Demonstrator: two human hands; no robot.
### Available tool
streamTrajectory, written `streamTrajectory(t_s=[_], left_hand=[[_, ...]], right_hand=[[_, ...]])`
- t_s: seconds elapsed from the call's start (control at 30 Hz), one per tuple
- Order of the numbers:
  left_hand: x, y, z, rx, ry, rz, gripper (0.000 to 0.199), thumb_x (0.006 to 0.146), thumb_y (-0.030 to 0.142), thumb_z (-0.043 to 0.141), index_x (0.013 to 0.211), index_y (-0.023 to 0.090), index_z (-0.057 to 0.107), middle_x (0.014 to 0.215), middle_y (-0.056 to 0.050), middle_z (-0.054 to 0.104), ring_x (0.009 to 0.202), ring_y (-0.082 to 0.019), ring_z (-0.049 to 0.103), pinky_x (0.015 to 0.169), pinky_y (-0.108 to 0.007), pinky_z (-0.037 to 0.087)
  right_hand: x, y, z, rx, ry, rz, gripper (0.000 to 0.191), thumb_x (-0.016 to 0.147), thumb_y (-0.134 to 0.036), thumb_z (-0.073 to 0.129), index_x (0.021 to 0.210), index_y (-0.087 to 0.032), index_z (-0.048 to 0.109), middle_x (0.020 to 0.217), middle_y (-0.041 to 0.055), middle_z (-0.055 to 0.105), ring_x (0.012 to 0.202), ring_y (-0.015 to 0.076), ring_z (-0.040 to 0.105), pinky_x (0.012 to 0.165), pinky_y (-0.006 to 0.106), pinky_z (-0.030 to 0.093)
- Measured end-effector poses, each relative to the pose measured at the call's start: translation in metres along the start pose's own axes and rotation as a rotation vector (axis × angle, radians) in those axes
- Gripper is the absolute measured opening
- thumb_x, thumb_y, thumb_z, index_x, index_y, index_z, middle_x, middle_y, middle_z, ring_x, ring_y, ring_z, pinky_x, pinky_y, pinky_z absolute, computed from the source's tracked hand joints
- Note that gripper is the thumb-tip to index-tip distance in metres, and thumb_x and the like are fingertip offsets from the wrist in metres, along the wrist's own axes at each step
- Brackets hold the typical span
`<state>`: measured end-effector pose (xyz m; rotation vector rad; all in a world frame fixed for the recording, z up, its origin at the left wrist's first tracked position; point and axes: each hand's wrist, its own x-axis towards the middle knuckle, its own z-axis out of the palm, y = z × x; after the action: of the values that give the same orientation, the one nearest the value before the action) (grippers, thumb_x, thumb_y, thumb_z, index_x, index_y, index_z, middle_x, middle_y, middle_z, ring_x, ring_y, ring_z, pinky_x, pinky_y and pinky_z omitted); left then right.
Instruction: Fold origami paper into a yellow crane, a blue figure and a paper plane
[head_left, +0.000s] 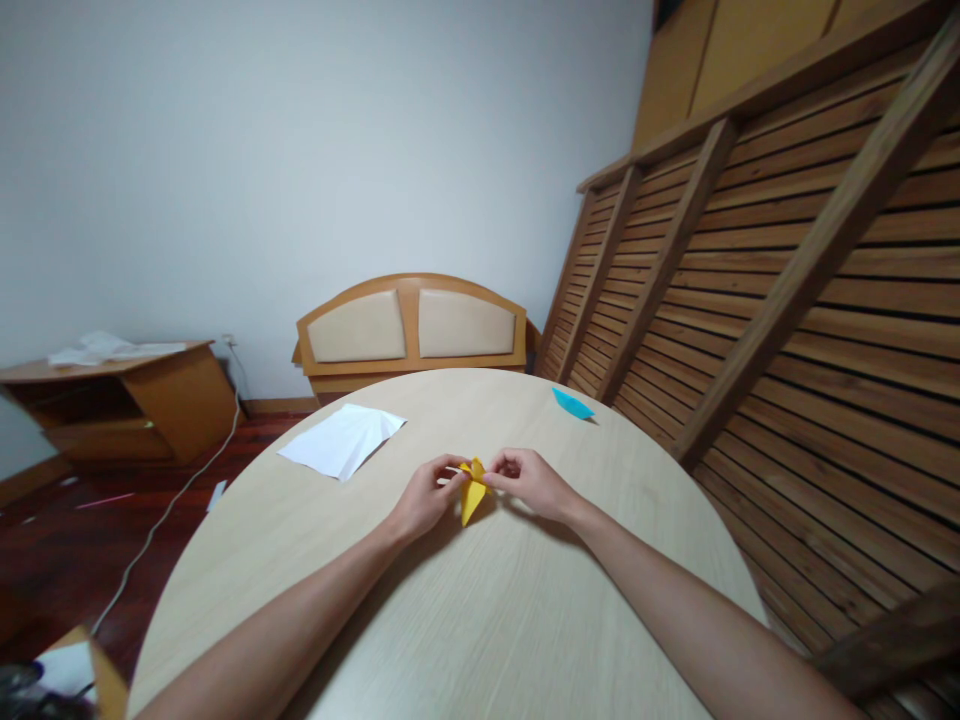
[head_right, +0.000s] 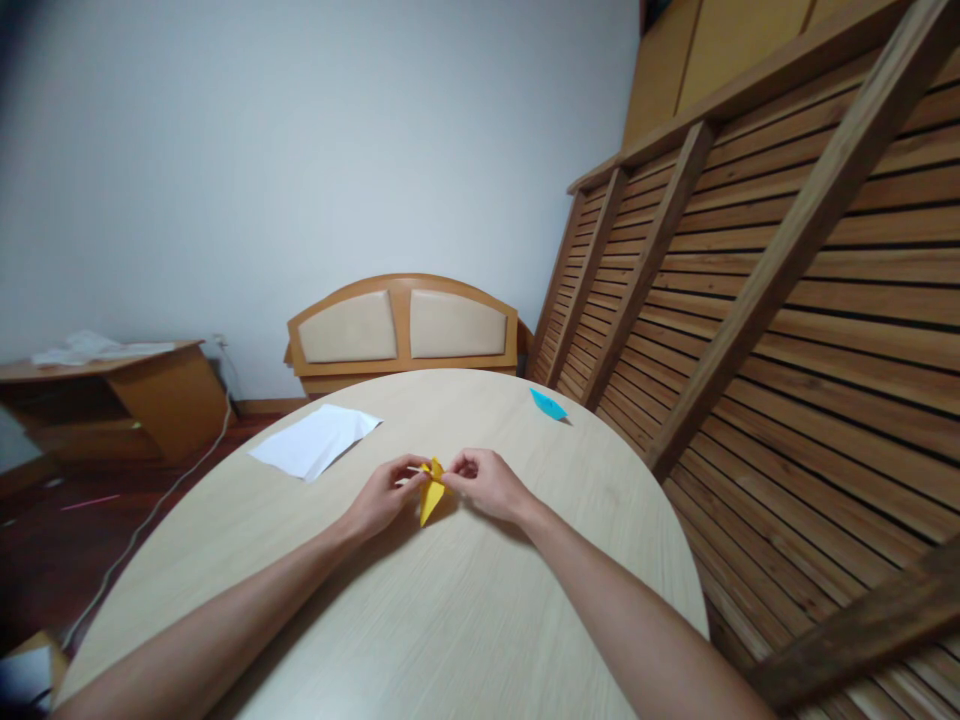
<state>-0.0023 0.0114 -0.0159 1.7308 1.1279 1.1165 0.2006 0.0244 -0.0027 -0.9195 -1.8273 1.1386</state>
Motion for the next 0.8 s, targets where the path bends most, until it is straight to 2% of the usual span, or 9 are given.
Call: streamTrajectory(t_s=[0.13,0.33,0.5,0.67,0.8], left_hand=[[0.003,-0.005,-0.002,-0.012,0.048,0.004,0.033,0.082,0.046,0.062,0.093,0.015,0.068,0.098,-0.010,0.072,0.089,-0.018,0.066,0.082,-0.031,0.053],[0.002,-0.005,-0.005,-0.034,0.068,0.049,0.028,0.085,0.039,0.059,0.099,0.016,0.068,0.107,-0.010,0.071,0.095,-0.018,0.065,0.082,-0.030,0.053],[-0.001,-0.001,-0.005,-0.018,0.053,0.067,0.023,0.084,0.034,0.059,0.096,0.016,0.068,0.111,-0.009,0.070,0.102,-0.019,0.064,0.085,-0.030,0.053],[-0.003,0.004,-0.005,0.006,0.027,0.080,0.021,0.084,0.030,0.057,0.095,0.017,0.069,0.110,-0.009,0.070,0.103,-0.019,0.064,0.086,-0.030,0.053],[-0.004,0.005,-0.004,0.021,-0.004,0.085,0.021,0.084,0.029,0.056,0.095,0.017,0.069,0.109,-0.008,0.071,0.103,-0.019,0.064,0.087,-0.031,0.053]], right_hand=[[0.000,0.001,-0.004,-0.013,-0.066,-0.052,0.028,0.079,-0.041,0.071,0.084,-0.014,0.066,0.083,0.0055,0.069,0.075,0.0157,0.062,0.070,0.028,0.048],[0.004,0.008,-0.011,-0.156,0.093,-0.047,0.027,0.086,-0.041,0.063,0.091,-0.015,0.065,0.088,0.0069,0.070,0.078,0.0178,0.063,0.073,0.031,0.048],[0.004,0.011,-0.011,-0.247,0.104,-0.006,0.030,0.091,-0.042,0.056,0.093,-0.015,0.068,0.094,0.0073,0.071,0.087,0.0192,0.064,0.081,0.033,0.047],[0.007,0.017,-0.009,-0.123,0.057,0.041,0.037,0.092,-0.049,0.053,0.095,-0.015,0.066,0.095,0.0084,0.072,0.089,0.0196,0.065,0.083,0.033,0.048],[0.008,0.018,-0.008,-0.001,0.035,0.038,0.041,0.088,-0.053,0.059,0.097,-0.014,0.067,0.096,0.0094,0.072,0.090,0.0202,0.066,0.081,0.033,0.050]])
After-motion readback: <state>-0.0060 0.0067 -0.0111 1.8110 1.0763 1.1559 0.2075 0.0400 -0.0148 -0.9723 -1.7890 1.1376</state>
